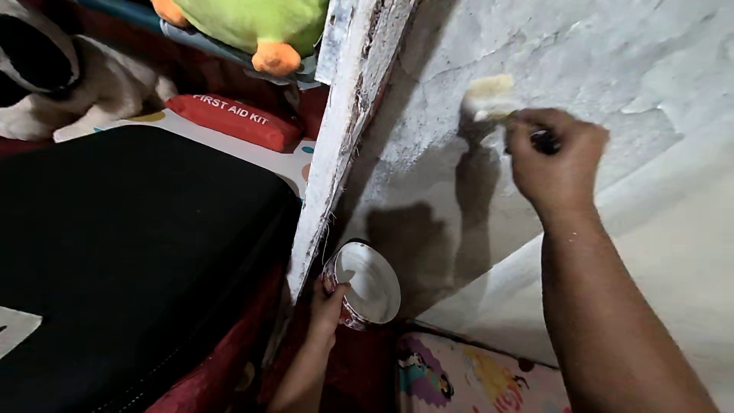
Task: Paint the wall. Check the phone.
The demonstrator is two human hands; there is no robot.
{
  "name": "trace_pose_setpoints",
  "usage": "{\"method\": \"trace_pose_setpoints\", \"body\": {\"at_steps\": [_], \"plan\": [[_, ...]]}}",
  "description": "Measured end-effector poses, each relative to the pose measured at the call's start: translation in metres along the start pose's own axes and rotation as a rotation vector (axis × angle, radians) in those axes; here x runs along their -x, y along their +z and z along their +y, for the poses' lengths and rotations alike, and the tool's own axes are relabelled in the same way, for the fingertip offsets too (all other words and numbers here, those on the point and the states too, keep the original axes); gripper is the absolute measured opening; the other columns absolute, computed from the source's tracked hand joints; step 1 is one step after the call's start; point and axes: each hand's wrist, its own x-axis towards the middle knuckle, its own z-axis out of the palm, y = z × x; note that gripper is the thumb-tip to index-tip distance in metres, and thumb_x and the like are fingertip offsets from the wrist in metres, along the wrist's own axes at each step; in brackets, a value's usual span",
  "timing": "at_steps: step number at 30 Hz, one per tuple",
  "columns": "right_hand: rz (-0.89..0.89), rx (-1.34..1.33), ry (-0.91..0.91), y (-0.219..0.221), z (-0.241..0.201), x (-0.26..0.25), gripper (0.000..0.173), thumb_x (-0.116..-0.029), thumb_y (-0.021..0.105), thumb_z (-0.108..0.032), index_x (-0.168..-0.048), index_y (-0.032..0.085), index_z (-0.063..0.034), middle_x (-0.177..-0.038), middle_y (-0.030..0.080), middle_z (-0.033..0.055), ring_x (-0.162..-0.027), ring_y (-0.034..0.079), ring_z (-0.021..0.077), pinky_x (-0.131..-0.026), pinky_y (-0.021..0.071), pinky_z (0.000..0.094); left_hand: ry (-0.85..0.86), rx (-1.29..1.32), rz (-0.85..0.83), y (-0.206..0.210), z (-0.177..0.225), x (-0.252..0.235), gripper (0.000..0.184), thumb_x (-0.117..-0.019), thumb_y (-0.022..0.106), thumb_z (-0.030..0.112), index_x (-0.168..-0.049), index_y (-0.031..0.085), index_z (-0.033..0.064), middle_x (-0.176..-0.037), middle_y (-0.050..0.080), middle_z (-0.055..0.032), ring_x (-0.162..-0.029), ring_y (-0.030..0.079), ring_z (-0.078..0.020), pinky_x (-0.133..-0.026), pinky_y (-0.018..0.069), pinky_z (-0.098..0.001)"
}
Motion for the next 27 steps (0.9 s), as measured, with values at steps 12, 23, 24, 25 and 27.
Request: {"method": "trace_pose_setpoints", "body": {"at_steps": [12,23,24,25,27], "plan": [[-0.045,-0.025,-0.008,-0.005,-0.003,0.014,0.033,-0.1039,0.057,-0.029,-0.116,0.072,-0.0016,-0.100,0.073,0.0204,-0.084,0.072,0.0268,-0.079,0.0584,0.0467,-0.006,0.003,-0.004,-0.001,0.002,-0.001,0.067,-0.0940,0.070,0.017,-0.153,0.037,0.0089,-0.131,0.060,-0.0186,-0.108,0.065,-0.0253,-0.086,0.0577,-0.0431],[0.041,-0.034,-0.020,0.013,-0.017,0.027,0.035,-0.1038,0.057,-0.026,-0.121,0.071,0.0016,-0.105,0.071,0.0236,-0.087,0.070,0.0294,-0.080,0.0554,0.0447,-0.001,0.009,-0.003,0.002,-0.001,-0.002,0.065,-0.0950,0.068,0.016,-0.152,0.038,0.0088,-0.131,0.060,-0.0185,-0.109,0.065,-0.0252,-0.087,0.0577,-0.0426],[0.078,-0.057,-0.002,0.023,-0.015,0.031,0.037,-0.1050,0.055,-0.027,-0.127,0.068,0.0004,-0.113,0.070,0.0228,-0.090,0.069,0.0270,-0.082,0.0552,0.0404,-0.007,0.009,0.000,0.002,-0.002,-0.002,0.066,-0.0952,0.069,0.016,-0.153,0.037,0.0091,-0.131,0.060,-0.0187,-0.108,0.065,-0.0256,-0.087,0.0578,-0.0431],[0.076,-0.076,0.041,0.036,-0.014,0.038,0.038,-0.1058,0.054,-0.028,-0.130,0.067,-0.0013,-0.115,0.069,0.0215,-0.090,0.068,0.0254,-0.080,0.0563,0.0394,-0.015,0.004,0.004,0.002,-0.002,-0.001,0.067,-0.0951,0.069,0.017,-0.153,0.036,0.0097,-0.130,0.060,-0.0188,-0.108,0.066,-0.0259,-0.085,0.0582,-0.0434],[-0.041,-0.085,0.076,0.066,-0.016,0.062,0.035,-0.1053,0.055,-0.023,-0.129,0.065,-0.0004,-0.115,0.068,0.0232,-0.094,0.070,0.0333,-0.083,0.0579,0.0506,-0.028,-0.006,0.005,0.002,-0.002,-0.001,0.068,-0.0950,0.069,0.018,-0.154,0.035,0.0099,-0.131,0.060,-0.0192,-0.108,0.065,-0.0265,-0.086,0.0579,-0.0441]]}}
